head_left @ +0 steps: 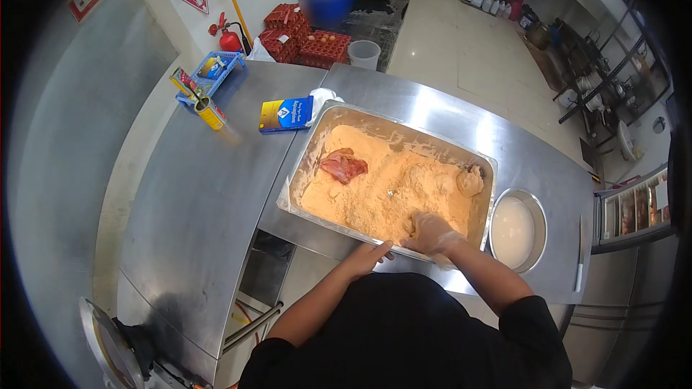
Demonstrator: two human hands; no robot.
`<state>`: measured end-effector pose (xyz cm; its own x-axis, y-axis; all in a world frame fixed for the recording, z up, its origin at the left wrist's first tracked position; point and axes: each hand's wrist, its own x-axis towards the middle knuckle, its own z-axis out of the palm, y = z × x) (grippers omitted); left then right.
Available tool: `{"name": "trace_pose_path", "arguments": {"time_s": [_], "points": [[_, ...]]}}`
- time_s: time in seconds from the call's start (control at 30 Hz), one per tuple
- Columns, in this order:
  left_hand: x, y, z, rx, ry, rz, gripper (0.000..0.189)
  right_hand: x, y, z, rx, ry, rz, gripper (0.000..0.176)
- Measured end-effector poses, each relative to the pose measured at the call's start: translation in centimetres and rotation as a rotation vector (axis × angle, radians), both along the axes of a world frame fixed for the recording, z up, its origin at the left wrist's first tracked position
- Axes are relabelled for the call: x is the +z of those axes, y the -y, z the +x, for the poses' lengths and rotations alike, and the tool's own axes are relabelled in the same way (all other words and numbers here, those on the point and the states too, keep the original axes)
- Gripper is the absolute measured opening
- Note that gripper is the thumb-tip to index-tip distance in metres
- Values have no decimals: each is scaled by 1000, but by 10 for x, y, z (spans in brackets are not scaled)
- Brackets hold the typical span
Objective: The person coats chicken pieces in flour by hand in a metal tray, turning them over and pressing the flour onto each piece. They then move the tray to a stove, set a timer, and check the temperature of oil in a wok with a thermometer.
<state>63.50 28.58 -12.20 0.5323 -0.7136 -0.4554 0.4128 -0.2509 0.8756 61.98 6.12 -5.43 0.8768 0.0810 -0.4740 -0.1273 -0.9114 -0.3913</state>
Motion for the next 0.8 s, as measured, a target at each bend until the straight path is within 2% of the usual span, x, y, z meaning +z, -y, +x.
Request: {"name": "trace_pose_path", "arguments": {"time_s": [0.07,0.17,0.27,0.37,0.47,0.57,0.67,0.73,0.8], "points": [[-1,0,-2,4,-7,1,46,3,-9,4,-102,-158,77,65],[-1,4,0,36,-3,-25,45,4,-2,1,-8,-117,116,62],[2,1,-2,34,-4,6,45,19,27,0,-131,-126,407,61],[-8,0,-4,21,-10,0,45,-10,55,-3,-190,-21,208,66],[-13,1,-2,24,-10,2,45,-18,62,-9,-398,42,394,49],[-7,2,-2,36,-4,-1,47,-16,70,-6,-450,118,554,44],[4,1,-3,36,-4,10,48,24,63,1,-620,-30,450,43],[6,2,-1,20,0,22,49,-24,92,2,-635,108,493,41],[2,0,0,-5,4,40,50,-35,107,2,-673,232,570,38]]}}
